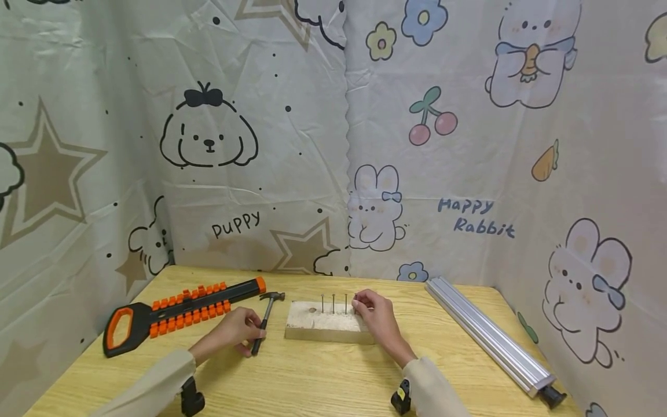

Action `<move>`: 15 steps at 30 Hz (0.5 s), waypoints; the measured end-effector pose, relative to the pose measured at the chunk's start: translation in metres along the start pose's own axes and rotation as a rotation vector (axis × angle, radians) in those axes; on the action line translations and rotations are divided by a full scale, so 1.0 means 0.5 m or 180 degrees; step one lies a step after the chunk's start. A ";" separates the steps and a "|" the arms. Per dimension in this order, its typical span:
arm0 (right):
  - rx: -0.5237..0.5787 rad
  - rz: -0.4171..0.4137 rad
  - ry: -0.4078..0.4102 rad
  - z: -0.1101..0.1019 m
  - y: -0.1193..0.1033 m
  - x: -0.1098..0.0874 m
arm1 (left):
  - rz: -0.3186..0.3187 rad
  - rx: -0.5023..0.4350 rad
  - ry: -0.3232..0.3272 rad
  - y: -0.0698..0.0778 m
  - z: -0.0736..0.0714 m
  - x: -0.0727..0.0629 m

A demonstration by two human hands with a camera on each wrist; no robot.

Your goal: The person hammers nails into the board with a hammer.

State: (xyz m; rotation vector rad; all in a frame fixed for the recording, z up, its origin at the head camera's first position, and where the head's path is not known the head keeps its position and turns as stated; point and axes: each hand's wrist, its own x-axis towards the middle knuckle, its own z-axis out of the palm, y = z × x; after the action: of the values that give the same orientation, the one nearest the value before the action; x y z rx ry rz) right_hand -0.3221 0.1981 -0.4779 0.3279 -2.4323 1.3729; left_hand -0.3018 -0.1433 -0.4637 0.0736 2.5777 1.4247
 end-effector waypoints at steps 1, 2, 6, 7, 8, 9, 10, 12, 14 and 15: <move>0.0009 0.0014 -0.0008 0.000 -0.001 0.000 | -0.0006 -0.0007 -0.0010 0.001 -0.001 -0.001; 0.0008 0.0026 -0.0024 0.000 -0.002 0.000 | -0.0005 -0.0008 -0.0023 0.002 -0.002 -0.002; 0.0001 0.0079 -0.0225 -0.008 -0.007 0.011 | 0.0011 0.0144 -0.0045 0.006 -0.009 -0.001; 0.0015 0.0096 -0.0302 -0.012 -0.009 0.015 | 0.0034 0.0227 -0.0034 0.008 -0.012 -0.001; 0.0018 0.0102 -0.0381 -0.017 -0.010 0.018 | 0.0077 0.0341 -0.0005 0.010 -0.014 0.000; 0.0016 0.0097 -0.0459 -0.022 -0.012 0.022 | 0.0151 0.0466 0.0028 0.011 -0.016 0.002; 0.0004 0.0114 -0.0535 -0.028 -0.014 0.025 | 0.0239 0.0577 0.0069 0.012 -0.017 0.003; -0.0055 0.0085 -0.0651 -0.037 -0.017 0.028 | 0.0445 0.0697 0.0140 0.015 -0.018 0.005; -0.0205 0.0008 -0.0698 -0.044 -0.020 0.029 | 0.0732 0.0743 0.0188 0.018 -0.015 0.009; -0.0295 -0.0041 -0.0694 -0.047 -0.020 0.028 | 0.0880 0.0730 0.0180 0.021 -0.013 0.010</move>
State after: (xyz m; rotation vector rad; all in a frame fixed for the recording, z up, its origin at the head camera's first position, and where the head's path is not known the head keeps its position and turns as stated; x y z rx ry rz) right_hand -0.3276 0.2125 -0.4531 0.4927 -2.6542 1.2730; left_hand -0.3085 -0.1427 -0.4522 0.4446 2.8562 1.2173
